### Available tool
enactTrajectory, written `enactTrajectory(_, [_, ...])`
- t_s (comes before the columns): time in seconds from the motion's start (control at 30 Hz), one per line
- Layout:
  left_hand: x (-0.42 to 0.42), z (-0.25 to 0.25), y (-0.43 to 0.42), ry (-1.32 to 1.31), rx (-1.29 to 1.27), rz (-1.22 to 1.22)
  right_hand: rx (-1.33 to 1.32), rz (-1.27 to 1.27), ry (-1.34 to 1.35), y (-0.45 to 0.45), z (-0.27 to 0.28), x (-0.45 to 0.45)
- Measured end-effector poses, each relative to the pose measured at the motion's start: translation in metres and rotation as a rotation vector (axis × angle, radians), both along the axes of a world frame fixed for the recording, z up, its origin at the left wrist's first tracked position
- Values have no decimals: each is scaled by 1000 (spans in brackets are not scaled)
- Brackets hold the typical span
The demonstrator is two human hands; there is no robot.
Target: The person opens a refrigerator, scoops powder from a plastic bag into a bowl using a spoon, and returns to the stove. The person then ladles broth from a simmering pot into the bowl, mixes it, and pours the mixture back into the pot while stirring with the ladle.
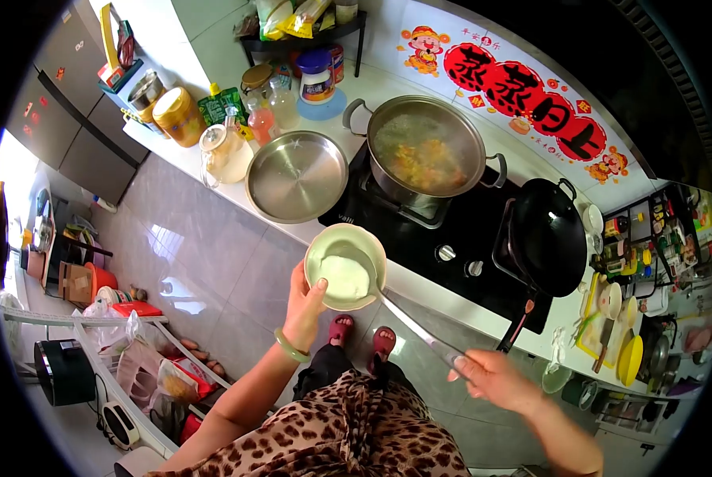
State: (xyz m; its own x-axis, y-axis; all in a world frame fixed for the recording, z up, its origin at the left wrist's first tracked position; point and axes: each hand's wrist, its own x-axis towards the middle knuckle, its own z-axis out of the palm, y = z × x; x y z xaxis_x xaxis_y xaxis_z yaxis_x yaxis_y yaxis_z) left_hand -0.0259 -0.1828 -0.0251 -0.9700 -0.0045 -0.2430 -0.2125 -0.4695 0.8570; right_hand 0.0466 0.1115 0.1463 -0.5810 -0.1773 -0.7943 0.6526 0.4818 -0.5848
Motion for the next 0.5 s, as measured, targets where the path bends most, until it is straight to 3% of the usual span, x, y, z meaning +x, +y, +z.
enactTrajectory(0.1, [7,-13,5,16,-37,48,-179,-302,-279,-15,-10,10])
enactTrajectory(0.2, [10,-16,3,-2,-38,18,-235,-400,-314,-22,-16,19])
enactTrajectory(0.33, [7,-7,1,-56,113,-100,-213,-397,-159,-19,-22,29])
enactTrajectory(0.5, [-2,28,9,-2,299,-113,26,-267,207,-11,6,32])
